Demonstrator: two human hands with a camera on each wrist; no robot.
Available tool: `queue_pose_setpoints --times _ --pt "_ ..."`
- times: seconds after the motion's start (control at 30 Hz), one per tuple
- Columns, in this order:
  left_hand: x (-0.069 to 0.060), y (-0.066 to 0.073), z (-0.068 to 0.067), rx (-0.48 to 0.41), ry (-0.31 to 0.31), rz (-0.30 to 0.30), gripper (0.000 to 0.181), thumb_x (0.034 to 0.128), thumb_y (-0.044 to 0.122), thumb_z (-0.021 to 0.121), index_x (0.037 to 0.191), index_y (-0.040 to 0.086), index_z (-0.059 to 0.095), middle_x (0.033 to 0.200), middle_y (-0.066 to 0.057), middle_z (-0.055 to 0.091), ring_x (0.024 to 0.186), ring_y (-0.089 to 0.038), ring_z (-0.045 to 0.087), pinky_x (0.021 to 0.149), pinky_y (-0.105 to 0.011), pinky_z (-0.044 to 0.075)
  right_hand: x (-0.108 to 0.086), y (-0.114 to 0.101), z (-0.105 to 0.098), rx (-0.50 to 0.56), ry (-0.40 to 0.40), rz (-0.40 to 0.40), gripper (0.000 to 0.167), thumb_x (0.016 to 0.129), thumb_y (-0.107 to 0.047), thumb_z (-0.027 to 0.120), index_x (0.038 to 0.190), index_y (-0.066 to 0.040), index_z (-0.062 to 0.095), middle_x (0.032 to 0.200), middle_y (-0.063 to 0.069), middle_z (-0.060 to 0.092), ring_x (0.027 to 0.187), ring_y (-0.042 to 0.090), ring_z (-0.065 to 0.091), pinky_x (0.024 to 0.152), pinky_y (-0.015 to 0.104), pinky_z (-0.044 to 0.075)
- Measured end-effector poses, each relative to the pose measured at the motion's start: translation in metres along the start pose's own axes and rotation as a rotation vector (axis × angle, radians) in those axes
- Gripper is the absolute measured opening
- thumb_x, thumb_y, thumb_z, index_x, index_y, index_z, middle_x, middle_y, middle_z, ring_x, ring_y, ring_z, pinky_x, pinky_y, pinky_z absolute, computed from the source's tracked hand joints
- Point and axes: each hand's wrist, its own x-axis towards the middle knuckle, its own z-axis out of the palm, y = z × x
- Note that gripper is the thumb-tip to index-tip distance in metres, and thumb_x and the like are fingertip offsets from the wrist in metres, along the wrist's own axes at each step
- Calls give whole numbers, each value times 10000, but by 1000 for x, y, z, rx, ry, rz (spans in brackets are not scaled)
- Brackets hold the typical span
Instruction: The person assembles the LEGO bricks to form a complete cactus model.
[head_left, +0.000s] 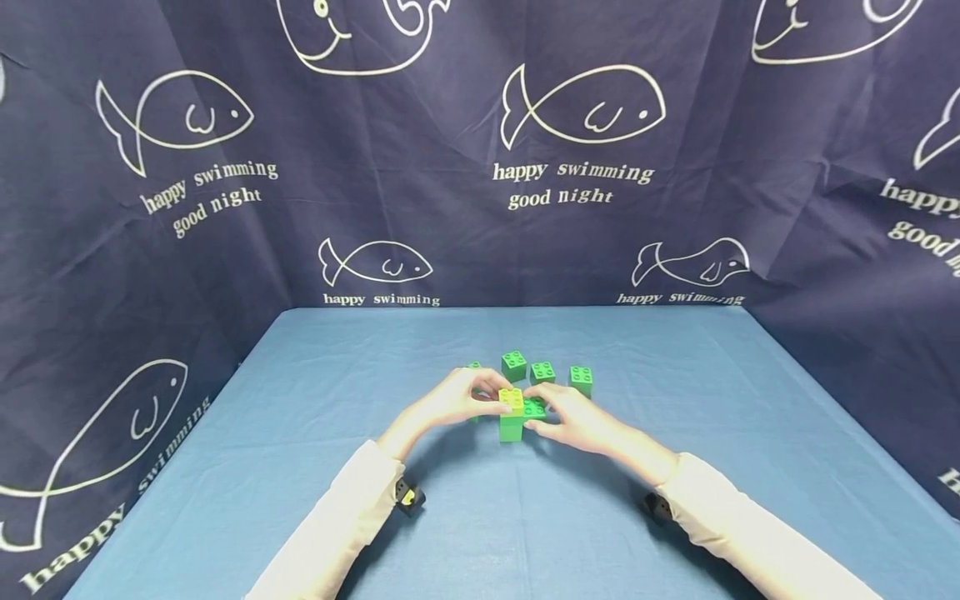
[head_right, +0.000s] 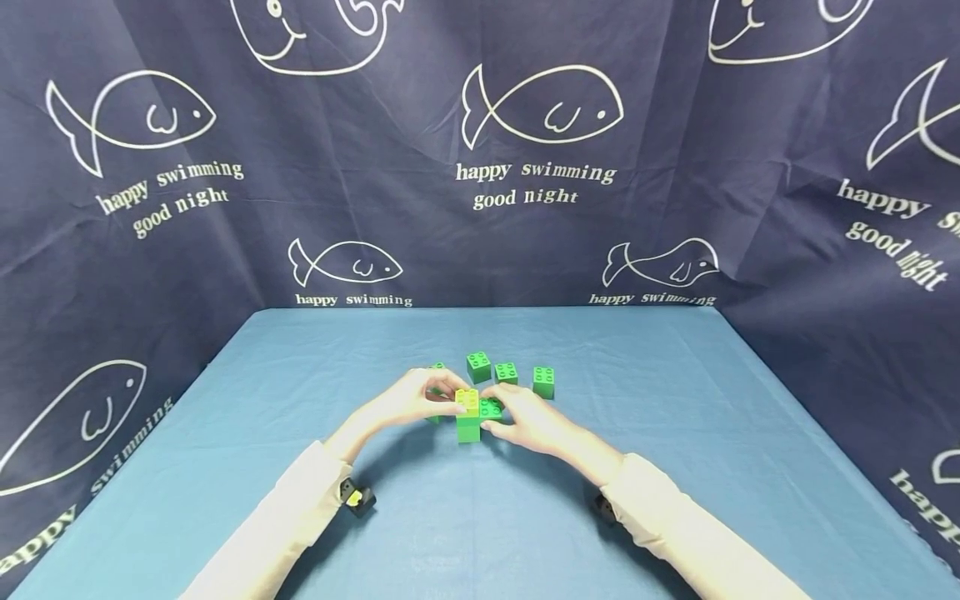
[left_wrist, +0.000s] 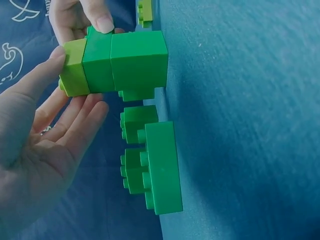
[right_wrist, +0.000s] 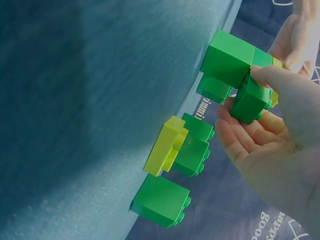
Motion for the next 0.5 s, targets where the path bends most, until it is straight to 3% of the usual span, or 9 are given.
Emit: queue_pose_setpoints --times 0.37,0.5 --pt "-1 -3 3 -4 47 26 271 794 181 751 1036 85 675 982 -62 689 871 -165 648 821 -269 549 3 -1 -3 -9 5 -18 352 832 -133 702 1129 15 582 1067 137 656 967 236 628 844 362 522" --pt "-3 -2 5 19 46 47 264 808 193 738 1041 86 672 1004 -54 683 879 -159 648 816 -239 545 1 -1 -3 2 5 -27 352 827 -135 707 1122 15 587 1058 133 660 956 232 631 836 357 524"
